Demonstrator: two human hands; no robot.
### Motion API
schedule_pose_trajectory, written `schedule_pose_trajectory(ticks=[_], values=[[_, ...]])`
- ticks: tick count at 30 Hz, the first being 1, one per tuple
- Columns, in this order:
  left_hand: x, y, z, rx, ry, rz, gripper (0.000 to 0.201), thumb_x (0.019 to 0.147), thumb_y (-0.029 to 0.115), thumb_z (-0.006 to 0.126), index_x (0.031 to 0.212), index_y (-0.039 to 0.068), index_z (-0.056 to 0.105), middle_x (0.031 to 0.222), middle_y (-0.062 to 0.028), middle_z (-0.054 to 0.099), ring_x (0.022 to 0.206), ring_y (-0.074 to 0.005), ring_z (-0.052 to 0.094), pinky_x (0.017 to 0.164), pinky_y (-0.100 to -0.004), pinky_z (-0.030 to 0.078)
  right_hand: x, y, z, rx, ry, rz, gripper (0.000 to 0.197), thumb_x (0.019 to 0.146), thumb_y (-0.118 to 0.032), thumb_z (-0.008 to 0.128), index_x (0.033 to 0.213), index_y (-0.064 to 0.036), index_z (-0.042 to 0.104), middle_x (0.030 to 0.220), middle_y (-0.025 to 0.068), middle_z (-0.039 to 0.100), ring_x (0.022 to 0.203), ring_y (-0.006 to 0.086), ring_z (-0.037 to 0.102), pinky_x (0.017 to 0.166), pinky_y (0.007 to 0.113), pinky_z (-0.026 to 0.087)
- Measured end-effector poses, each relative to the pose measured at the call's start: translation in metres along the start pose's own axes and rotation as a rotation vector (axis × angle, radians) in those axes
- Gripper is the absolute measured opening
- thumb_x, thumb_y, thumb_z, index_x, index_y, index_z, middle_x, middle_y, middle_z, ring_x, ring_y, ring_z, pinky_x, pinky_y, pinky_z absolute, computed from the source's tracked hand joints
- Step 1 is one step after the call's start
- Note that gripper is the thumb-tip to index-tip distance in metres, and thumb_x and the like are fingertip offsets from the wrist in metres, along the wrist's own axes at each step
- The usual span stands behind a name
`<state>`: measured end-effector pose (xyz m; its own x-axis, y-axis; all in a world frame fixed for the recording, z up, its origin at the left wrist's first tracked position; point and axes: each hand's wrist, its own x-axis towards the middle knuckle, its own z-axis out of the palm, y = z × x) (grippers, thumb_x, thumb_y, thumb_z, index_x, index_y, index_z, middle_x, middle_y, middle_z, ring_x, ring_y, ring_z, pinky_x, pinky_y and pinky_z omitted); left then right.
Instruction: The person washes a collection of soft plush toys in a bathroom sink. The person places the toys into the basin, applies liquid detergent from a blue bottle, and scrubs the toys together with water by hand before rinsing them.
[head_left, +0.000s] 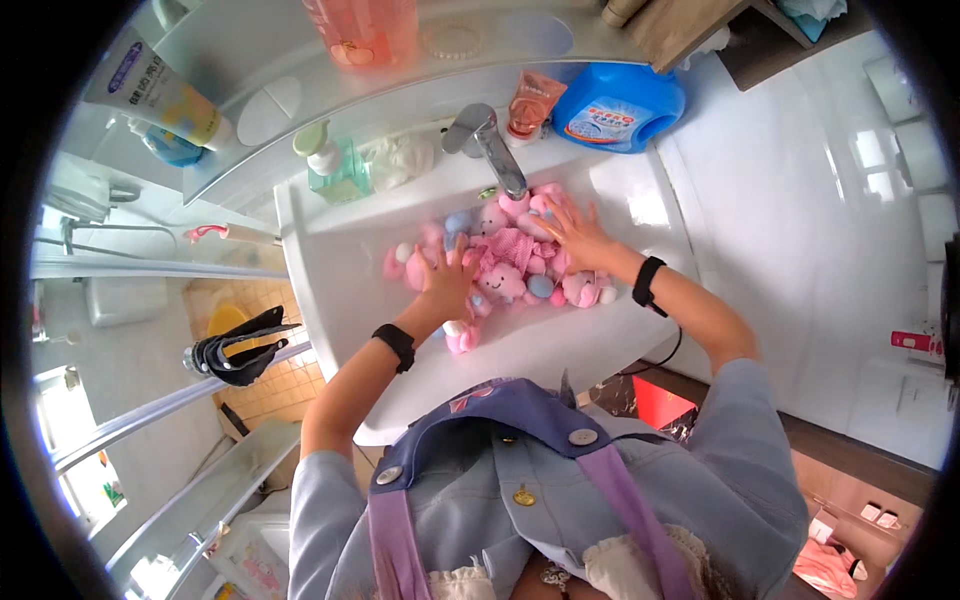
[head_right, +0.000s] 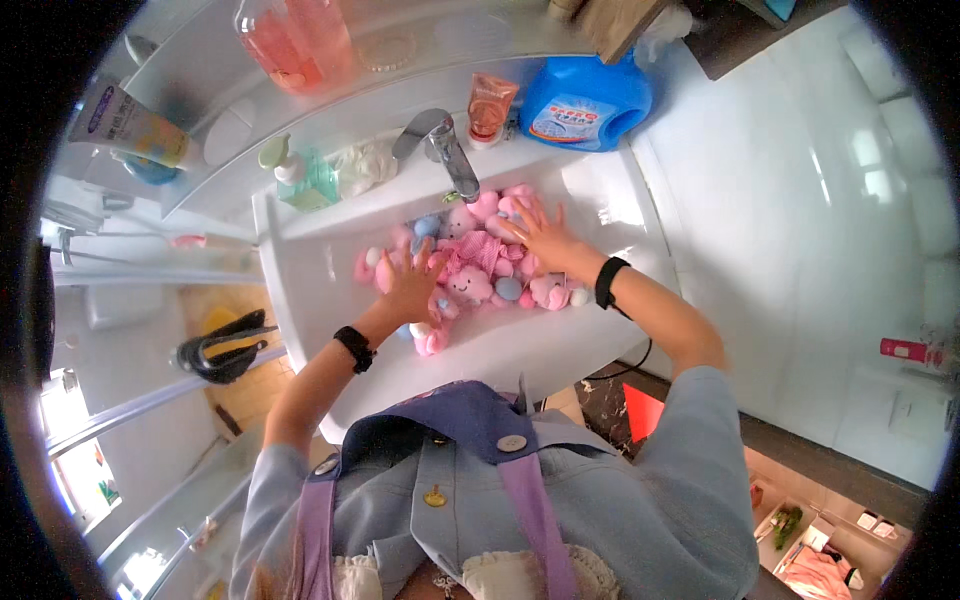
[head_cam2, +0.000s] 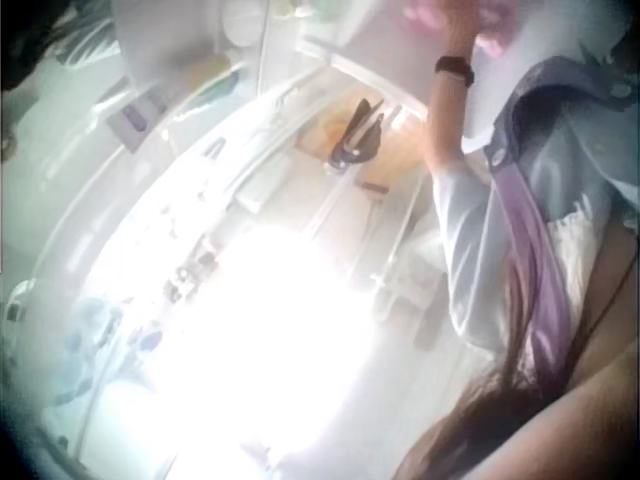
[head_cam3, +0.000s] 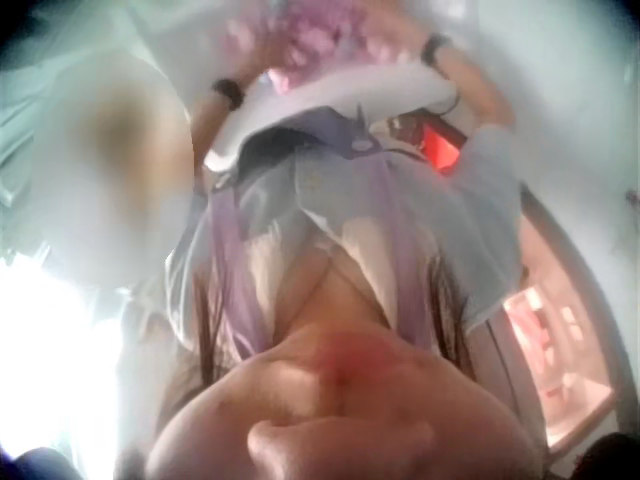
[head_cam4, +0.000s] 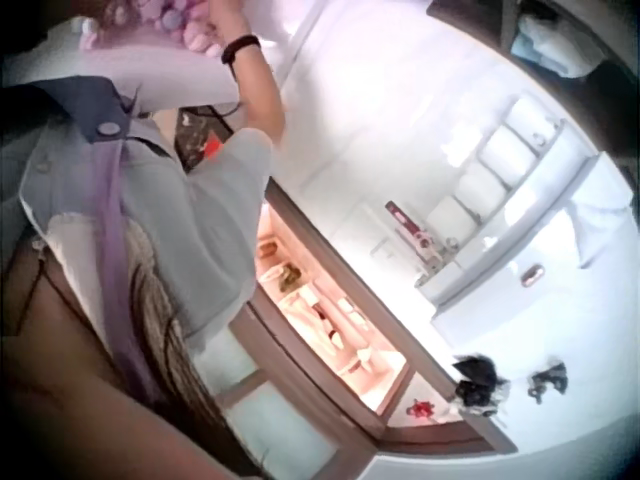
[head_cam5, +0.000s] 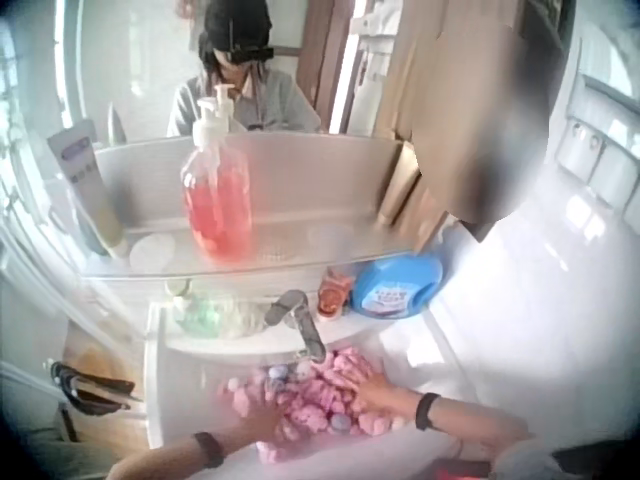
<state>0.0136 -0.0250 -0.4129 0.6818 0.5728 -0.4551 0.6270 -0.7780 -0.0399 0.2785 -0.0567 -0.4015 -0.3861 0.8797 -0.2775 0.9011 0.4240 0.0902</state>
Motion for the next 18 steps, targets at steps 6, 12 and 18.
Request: schedule_pose_trajectory(ticks=[6, 12, 18], values=[[0.046, 0.005, 0.046, -0.026, 0.131, -0.093, 0.094, 0.063, 0.035, 0.07, 0.14, 0.023, 0.017, 0.145, -0.0162, 0.012, 0.124, -0.0424, 0.028, 0.094, -0.0596, 0.029, 0.037, -0.004, 0.044, -0.014, -0.311, -0.021, 0.084, 0.065, -0.022, 0.07, 0.137, -0.0188, 0.027, 0.14, 0.0295, 0.009, 0.113, 0.0448, 0.041, 0.087, 0.048, 0.043], [0.082, -0.005, 0.083, -0.117, 0.305, -0.051, 0.054, 0.071, 0.021, 0.062, 0.122, 0.021, 0.043, 0.125, -0.0113, 0.041, 0.105, -0.0309, 0.049, 0.084, -0.0482, 0.041, 0.064, -0.01, 0.069, 0.327, -0.053, 0.163, 0.032, 0.076, -0.01, 0.049, 0.106, -0.009, 0.058, 0.089, 0.0251, 0.059, 0.076, 0.0343, 0.061, 0.066, 0.045, 0.048], [0.081, -0.004, 0.032, -0.326, -0.035, 0.015, 0.035, 0.07, 0.014, 0.061, 0.104, 0.014, 0.055, 0.106, -0.0078, 0.054, 0.1, -0.0269, 0.053, 0.073, -0.0391, 0.046, 0.065, -0.015, 0.086, 0.425, 0.164, 0.034, 0.022, 0.074, -0.013, 0.051, 0.085, 0.0031, 0.06, 0.08, 0.0182, 0.061, 0.075, 0.0316, 0.06, 0.063, 0.043, 0.049]])
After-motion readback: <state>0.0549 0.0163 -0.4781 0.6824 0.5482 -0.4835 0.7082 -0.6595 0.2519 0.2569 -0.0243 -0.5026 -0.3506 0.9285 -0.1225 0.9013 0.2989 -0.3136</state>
